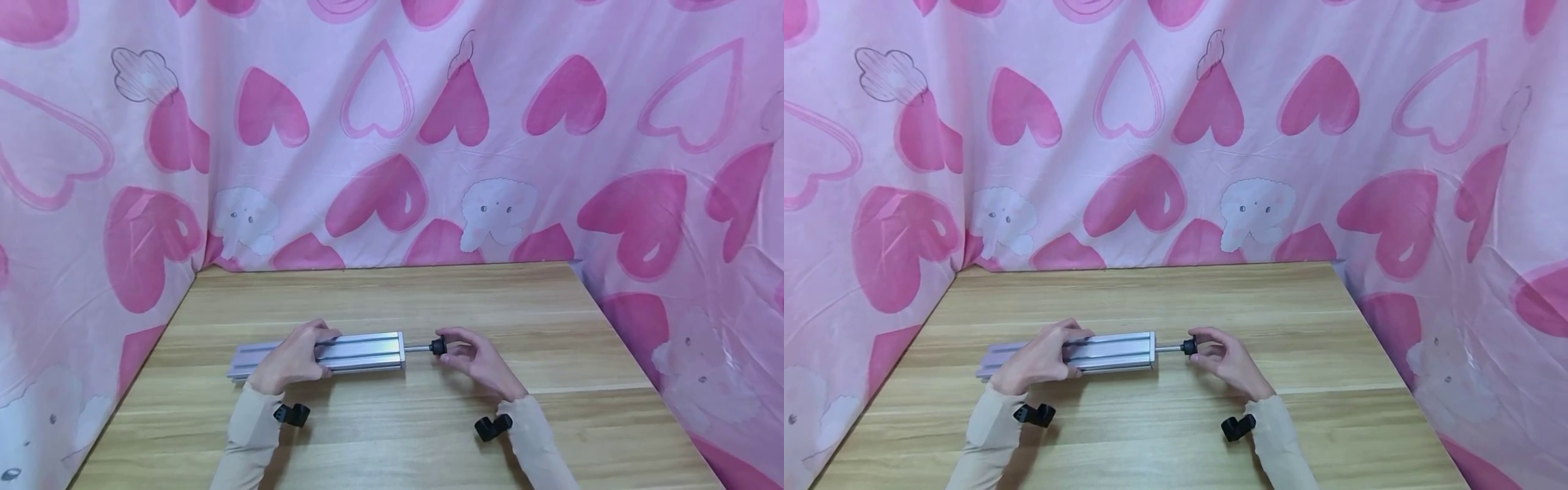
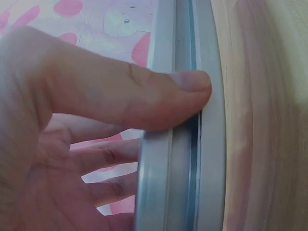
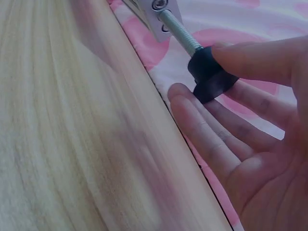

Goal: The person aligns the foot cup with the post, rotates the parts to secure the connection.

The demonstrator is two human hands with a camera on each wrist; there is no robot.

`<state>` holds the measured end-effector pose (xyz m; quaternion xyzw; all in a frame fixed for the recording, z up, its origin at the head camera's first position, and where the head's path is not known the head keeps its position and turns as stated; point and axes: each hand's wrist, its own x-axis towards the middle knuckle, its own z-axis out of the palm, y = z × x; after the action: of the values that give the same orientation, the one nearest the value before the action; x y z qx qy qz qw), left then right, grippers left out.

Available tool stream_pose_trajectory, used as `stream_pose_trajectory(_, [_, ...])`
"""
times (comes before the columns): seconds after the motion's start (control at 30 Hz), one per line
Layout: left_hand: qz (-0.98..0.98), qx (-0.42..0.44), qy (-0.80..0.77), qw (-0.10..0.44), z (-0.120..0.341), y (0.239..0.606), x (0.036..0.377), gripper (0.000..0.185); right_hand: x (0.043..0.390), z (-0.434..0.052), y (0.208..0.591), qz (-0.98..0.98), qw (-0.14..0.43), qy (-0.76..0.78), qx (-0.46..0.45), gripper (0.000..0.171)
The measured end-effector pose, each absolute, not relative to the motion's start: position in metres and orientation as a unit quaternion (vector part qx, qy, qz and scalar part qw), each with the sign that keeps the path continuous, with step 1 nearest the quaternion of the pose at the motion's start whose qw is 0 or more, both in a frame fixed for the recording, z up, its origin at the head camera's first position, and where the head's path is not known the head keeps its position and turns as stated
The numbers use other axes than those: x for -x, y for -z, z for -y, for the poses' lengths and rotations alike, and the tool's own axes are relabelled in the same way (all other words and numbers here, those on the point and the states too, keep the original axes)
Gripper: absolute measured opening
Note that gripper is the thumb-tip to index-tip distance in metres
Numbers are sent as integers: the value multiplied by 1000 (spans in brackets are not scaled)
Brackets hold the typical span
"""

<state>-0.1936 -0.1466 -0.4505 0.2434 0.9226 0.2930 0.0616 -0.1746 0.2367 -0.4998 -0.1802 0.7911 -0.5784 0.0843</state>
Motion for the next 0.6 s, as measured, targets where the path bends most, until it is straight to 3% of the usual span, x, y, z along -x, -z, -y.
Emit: stream_pose_trajectory(0.6, [-922,-245,-294,50,147,452,195,65,178,-230,497,-800,120,574,125,44])
